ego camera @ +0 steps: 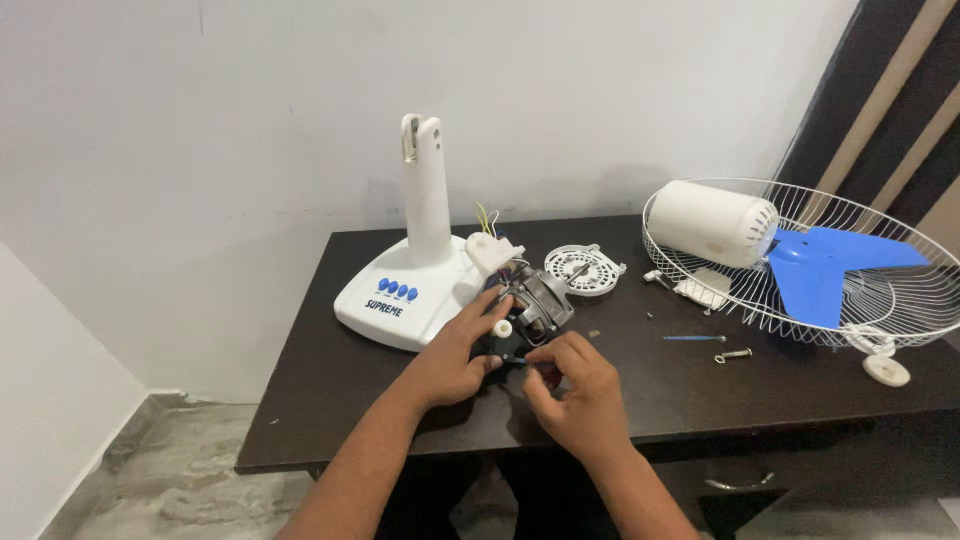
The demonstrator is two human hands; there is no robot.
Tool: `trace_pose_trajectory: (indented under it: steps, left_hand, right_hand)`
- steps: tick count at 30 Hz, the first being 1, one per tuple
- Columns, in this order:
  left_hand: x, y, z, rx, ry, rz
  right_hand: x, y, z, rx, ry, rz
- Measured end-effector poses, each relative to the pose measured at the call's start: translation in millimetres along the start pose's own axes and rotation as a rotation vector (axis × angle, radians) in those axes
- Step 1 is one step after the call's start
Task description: The person sits on the floor and works on a disassembled electric fan motor. They use a small blue tool to manipulate internal components and wires, repeatedly adjusting and inspecting the motor housing.
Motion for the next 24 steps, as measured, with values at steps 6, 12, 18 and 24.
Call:
trace_pose_trajectory:
  steps: [6,12,18,24]
  left_hand:
    - [-0.8,-0.7,0.9,0.039,-0.061,0.038]
    - [0.6,1.2,3.7,-0.032,-0.06,0.157]
    - [0.7,3.2,15.8,0.015,0.025,0.133]
    - [-2.2,5.5,19.9,-0.135,-0.059,0.146]
  right_hand:
    - [0.7,0.4,0.1,0.007,0.029,-0.028]
    - [0.9,2.4,-1.0,0.044,0.036,0.018]
    - [1.3,0.9,-1.7,0.069,0.086,0.071]
    - [1.3,3.3,-2.1,0.035,0.102,0.07]
Point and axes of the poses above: each hand's wrist, its own y-axis away from the middle knuckle, its own x-axis out of the back of the hand, z = x × y, the point moved 1 cm from there along -y, towards the middle knuckle, and after that the axes turned 9 degrees about y, right-handed, at the moved point
